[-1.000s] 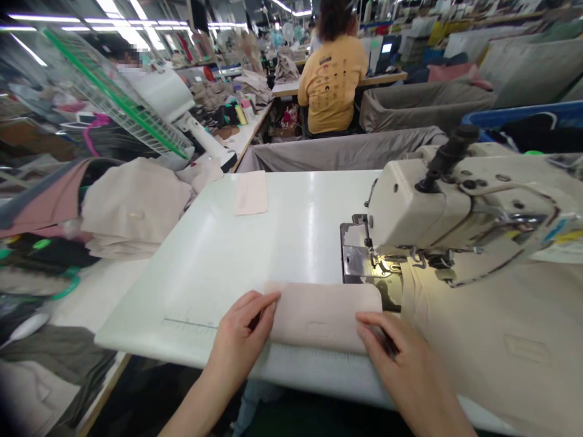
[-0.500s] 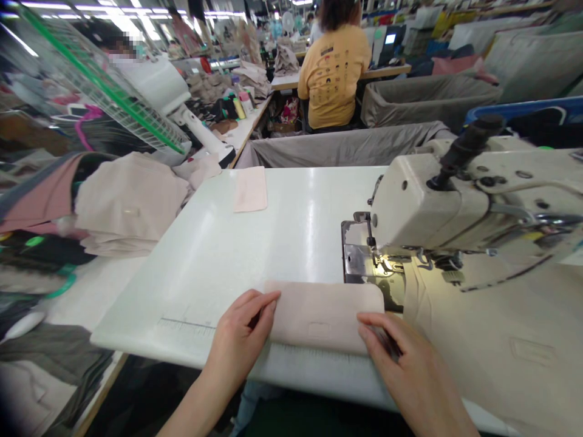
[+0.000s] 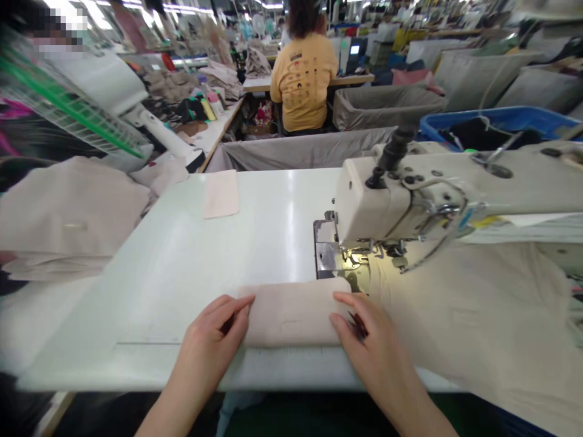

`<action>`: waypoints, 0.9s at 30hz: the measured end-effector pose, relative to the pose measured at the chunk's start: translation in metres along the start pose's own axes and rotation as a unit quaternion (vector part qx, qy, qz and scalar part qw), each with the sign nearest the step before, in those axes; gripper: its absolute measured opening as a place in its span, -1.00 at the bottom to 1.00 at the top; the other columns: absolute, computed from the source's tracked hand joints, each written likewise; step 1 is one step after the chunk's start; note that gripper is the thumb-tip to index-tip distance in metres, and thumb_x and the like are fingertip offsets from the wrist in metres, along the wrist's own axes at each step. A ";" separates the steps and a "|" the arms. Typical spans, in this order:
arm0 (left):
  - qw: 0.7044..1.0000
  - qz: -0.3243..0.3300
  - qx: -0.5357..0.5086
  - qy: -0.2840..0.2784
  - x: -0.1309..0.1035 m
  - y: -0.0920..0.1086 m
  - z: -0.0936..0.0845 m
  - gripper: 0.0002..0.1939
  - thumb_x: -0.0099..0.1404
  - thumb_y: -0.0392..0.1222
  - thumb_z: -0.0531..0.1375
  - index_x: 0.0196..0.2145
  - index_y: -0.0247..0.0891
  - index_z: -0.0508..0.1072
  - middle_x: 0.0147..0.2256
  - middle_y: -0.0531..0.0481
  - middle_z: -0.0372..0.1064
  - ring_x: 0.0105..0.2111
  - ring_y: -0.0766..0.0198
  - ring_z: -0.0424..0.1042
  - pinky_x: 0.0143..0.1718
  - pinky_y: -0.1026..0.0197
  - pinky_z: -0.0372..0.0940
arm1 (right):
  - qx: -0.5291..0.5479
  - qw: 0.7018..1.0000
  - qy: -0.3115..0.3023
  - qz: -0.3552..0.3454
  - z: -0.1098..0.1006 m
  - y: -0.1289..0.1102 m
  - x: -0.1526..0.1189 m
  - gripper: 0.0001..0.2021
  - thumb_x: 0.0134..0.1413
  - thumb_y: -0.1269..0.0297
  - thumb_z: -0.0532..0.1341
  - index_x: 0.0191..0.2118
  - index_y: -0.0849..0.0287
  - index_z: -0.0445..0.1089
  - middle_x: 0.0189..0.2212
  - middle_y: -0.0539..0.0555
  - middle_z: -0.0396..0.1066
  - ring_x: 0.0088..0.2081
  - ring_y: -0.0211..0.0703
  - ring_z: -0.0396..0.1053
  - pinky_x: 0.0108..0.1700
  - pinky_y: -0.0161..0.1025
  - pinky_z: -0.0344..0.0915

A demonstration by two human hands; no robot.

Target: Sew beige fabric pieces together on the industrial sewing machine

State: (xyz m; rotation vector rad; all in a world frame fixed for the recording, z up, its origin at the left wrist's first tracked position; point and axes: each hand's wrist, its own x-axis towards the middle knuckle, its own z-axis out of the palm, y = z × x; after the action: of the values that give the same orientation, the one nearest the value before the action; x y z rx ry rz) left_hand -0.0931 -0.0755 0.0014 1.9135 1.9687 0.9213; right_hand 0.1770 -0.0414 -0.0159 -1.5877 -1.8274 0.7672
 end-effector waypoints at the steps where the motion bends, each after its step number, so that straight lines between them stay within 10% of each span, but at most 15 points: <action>1: 1.000 0.007 0.002 0.002 0.001 -0.001 0.000 -0.71 0.37 -0.20 0.07 -0.23 -0.26 0.61 -0.42 -0.01 0.46 -0.41 0.25 0.50 -0.37 0.24 0.43 | 0.008 1.000 -0.007 -0.007 0.000 -0.001 0.001 -0.70 0.21 0.04 0.20 -0.08 0.05 0.54 -0.27 0.06 0.53 -0.37 -0.14 0.44 -0.31 -0.26 0.39; 27: 0.999 0.011 0.032 -0.007 0.008 -0.003 -0.003 -0.65 0.37 0.01 0.07 -0.28 -0.18 0.61 -0.40 0.03 0.52 -0.42 0.24 0.55 -0.41 0.28 0.44 | 0.053 0.995 -0.060 0.065 -0.007 -0.008 0.013 -0.75 0.17 0.17 0.14 -0.21 0.10 0.56 -0.33 0.04 0.53 -0.33 -0.13 0.45 -0.23 -0.21 0.33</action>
State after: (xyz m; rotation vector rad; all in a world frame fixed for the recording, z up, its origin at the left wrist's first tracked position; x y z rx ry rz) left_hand -0.0976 -0.0684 0.0039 1.9745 1.9956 0.8588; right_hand 0.1751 -0.0297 -0.0045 -1.6345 -1.7468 1.0230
